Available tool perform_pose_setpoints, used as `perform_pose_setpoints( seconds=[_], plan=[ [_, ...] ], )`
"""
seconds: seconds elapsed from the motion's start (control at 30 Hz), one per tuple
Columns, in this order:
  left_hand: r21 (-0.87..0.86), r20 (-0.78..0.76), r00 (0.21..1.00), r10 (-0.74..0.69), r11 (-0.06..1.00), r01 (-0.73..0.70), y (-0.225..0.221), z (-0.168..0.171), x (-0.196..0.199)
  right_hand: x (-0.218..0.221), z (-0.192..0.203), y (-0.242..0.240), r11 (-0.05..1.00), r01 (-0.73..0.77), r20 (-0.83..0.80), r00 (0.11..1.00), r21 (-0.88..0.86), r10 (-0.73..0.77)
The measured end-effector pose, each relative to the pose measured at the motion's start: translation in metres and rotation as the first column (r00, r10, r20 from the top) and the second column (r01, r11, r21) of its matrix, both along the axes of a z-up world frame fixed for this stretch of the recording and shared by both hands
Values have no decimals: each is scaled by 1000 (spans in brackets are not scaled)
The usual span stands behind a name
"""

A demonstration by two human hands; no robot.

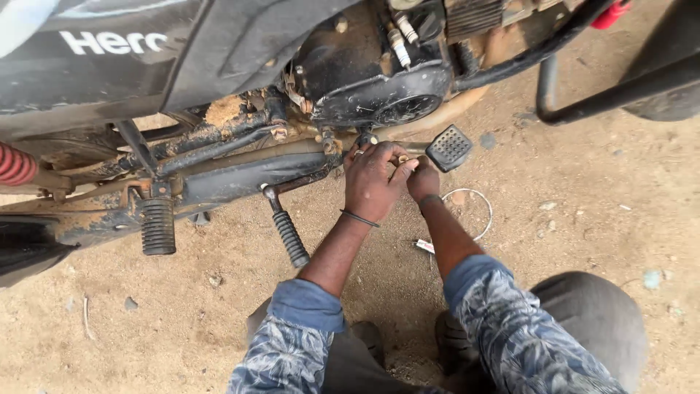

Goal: Repairing and checking the ignition system, including spark plugs and wires, on a motorcycle.

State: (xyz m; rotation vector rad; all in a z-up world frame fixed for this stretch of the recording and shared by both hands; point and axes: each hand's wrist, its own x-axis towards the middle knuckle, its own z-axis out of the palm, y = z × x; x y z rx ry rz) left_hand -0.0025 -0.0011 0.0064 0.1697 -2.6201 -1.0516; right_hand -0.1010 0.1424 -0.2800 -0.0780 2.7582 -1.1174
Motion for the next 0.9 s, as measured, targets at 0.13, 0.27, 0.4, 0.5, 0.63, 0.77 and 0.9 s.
perform_pose_setpoints(
  seconds=[0.13,0.27,0.4,0.5,0.63,0.77,0.9],
  plan=[
    [-127,-5,1000,26,992,-26,8,11,6,12,11,51,749,549,546,782,-371,-303],
    [-286,41,999,31,958,-18,14,10,8,17,90,90,401,555,576,814,-729,-78],
    [-283,78,997,19,959,4,14,8,6,13,143,110,382,457,497,868,-804,8],
    [-273,166,986,28,962,19,21,20,5,46,204,112,249,554,575,818,-795,17],
    [-394,14,1000,8,919,-2,54,36,-7,64,245,111,188,497,517,853,-847,76],
    [-250,-76,995,71,964,-88,81,29,-40,68,255,114,175,394,416,901,-903,121],
    [14,-68,958,278,961,-278,88,4,-68,67,266,114,198,360,390,910,-911,139]
  ],
)
